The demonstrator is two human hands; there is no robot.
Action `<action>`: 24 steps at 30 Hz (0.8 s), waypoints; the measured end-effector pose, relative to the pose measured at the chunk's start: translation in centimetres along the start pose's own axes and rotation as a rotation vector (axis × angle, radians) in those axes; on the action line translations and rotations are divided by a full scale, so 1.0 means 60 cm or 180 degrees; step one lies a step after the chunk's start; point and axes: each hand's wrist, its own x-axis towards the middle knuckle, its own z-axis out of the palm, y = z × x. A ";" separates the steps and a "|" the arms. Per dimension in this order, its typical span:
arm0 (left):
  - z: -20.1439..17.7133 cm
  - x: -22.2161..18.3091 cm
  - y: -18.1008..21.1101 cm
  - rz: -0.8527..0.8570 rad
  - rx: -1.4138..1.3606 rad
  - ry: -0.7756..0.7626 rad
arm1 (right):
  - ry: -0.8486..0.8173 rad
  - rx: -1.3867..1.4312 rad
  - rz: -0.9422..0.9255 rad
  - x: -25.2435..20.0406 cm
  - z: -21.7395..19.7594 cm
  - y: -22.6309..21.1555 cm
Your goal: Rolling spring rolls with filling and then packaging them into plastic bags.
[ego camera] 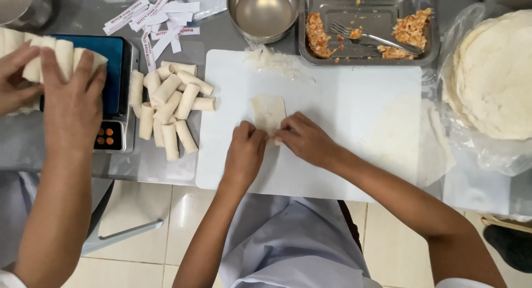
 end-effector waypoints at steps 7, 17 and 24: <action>0.001 -0.027 0.050 0.0743 0.0787 0.0762 | 0.0222 -0.0508 -0.0628 0.019 -0.048 -0.042; 0.049 0.015 -0.017 -0.0376 0.0391 0.0523 | -0.0105 0.0642 0.0777 0.029 -0.009 0.022; 0.030 0.005 0.018 0.0530 0.0686 0.0931 | -0.0009 -0.0210 -0.0119 0.023 -0.018 -0.011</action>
